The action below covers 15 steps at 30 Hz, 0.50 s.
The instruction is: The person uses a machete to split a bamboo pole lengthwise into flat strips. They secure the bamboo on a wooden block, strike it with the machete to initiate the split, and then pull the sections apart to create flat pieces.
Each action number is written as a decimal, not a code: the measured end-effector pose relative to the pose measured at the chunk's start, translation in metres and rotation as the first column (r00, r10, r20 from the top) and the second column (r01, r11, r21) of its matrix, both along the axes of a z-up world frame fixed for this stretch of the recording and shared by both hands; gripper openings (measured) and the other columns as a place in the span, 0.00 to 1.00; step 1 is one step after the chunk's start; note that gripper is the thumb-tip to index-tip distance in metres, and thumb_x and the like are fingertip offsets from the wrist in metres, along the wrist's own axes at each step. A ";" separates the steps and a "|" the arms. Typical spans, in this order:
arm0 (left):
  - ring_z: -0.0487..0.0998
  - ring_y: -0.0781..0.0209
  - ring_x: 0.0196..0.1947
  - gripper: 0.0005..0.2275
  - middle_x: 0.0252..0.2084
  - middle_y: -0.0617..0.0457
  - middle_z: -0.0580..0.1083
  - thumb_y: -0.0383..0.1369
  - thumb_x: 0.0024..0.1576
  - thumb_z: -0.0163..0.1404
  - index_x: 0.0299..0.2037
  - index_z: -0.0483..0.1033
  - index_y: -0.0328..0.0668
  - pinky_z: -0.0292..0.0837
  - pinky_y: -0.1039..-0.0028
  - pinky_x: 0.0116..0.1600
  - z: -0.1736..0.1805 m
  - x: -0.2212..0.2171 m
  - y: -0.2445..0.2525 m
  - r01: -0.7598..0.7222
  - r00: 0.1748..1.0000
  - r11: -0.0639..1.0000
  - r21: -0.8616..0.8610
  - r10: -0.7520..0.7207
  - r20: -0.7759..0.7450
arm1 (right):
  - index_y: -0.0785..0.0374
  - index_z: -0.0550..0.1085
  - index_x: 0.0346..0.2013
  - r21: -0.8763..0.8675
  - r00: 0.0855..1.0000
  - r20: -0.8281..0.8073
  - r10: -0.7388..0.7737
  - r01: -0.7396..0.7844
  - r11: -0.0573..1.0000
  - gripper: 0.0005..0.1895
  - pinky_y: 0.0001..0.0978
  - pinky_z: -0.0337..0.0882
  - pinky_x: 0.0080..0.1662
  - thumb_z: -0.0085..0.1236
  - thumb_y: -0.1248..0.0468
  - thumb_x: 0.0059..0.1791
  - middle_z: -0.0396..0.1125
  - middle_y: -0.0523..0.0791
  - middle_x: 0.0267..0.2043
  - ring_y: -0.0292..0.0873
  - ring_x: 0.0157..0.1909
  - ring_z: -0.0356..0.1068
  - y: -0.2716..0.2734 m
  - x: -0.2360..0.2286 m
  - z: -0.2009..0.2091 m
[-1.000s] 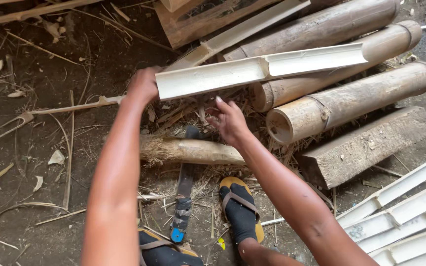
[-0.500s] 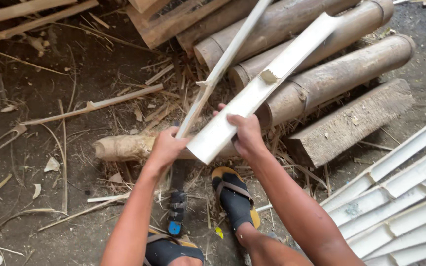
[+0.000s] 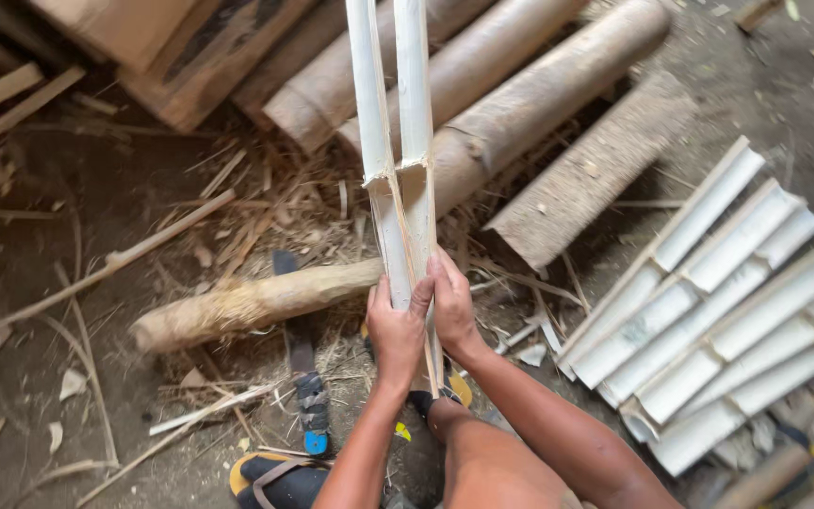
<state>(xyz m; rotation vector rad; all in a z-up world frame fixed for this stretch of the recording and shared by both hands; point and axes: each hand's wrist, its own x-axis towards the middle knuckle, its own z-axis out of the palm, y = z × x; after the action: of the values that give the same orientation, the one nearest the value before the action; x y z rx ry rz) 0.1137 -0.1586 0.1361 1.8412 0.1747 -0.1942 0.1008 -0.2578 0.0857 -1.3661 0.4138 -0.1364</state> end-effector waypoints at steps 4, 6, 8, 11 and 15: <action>0.78 0.42 0.45 0.33 0.46 0.38 0.72 0.53 0.53 0.59 0.57 0.70 0.29 0.73 0.59 0.48 0.020 -0.018 -0.043 0.240 0.966 0.971 0.006 -0.240 0.099 | 0.69 0.69 0.48 0.178 0.947 -0.023 -0.319 0.318 0.931 0.17 0.28 0.61 0.38 0.39 0.56 0.63 0.61 0.40 0.35 0.37 0.35 0.60 -0.037 -0.052 0.002; 0.76 0.40 0.46 0.31 0.47 0.37 0.72 0.53 0.56 0.56 0.58 0.69 0.30 0.72 0.57 0.49 0.020 -0.022 -0.077 0.382 0.921 0.924 0.032 -0.383 0.076 | 0.66 0.69 0.46 -0.020 0.901 0.021 -0.434 0.434 0.901 0.19 0.27 0.64 0.40 0.36 0.54 0.60 0.63 0.39 0.34 0.35 0.36 0.61 -0.065 -0.073 0.005; 0.75 0.40 0.47 0.30 0.47 0.36 0.71 0.53 0.57 0.55 0.56 0.70 0.31 0.71 0.55 0.51 0.015 -0.033 -0.112 0.534 0.845 0.845 0.034 -0.534 0.006 | 0.65 0.69 0.43 -0.154 0.834 0.001 -0.552 0.546 0.824 0.20 0.28 0.66 0.40 0.34 0.52 0.60 0.63 0.39 0.33 0.35 0.36 0.62 -0.089 -0.099 0.007; 0.75 0.42 0.47 0.29 0.47 0.36 0.71 0.55 0.57 0.53 0.52 0.72 0.33 0.71 0.54 0.52 -0.005 -0.058 -0.159 0.723 0.684 0.690 -0.046 -0.723 -0.090 | 0.64 0.66 0.38 -0.255 0.709 -0.093 -0.699 0.662 0.705 0.23 0.29 0.68 0.40 0.34 0.48 0.62 0.62 0.40 0.32 0.36 0.36 0.64 -0.132 -0.137 -0.001; 0.69 0.37 0.56 0.36 0.56 0.31 0.68 0.59 0.59 0.46 0.62 0.65 0.30 0.65 0.52 0.62 -0.076 -0.097 -0.214 0.917 0.357 0.355 -0.184 -0.934 -0.026 | 0.67 0.68 0.47 -0.266 0.572 -0.214 -0.792 0.746 0.611 0.27 0.32 0.68 0.40 0.37 0.43 0.63 0.57 0.47 0.33 0.41 0.35 0.61 -0.180 -0.193 -0.018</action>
<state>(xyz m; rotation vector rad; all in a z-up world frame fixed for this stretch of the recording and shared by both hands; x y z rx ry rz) 0.0162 -0.3727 0.0596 1.5705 -0.8574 -1.1179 -0.0923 -0.4383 0.0681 -1.2612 1.3032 -0.7031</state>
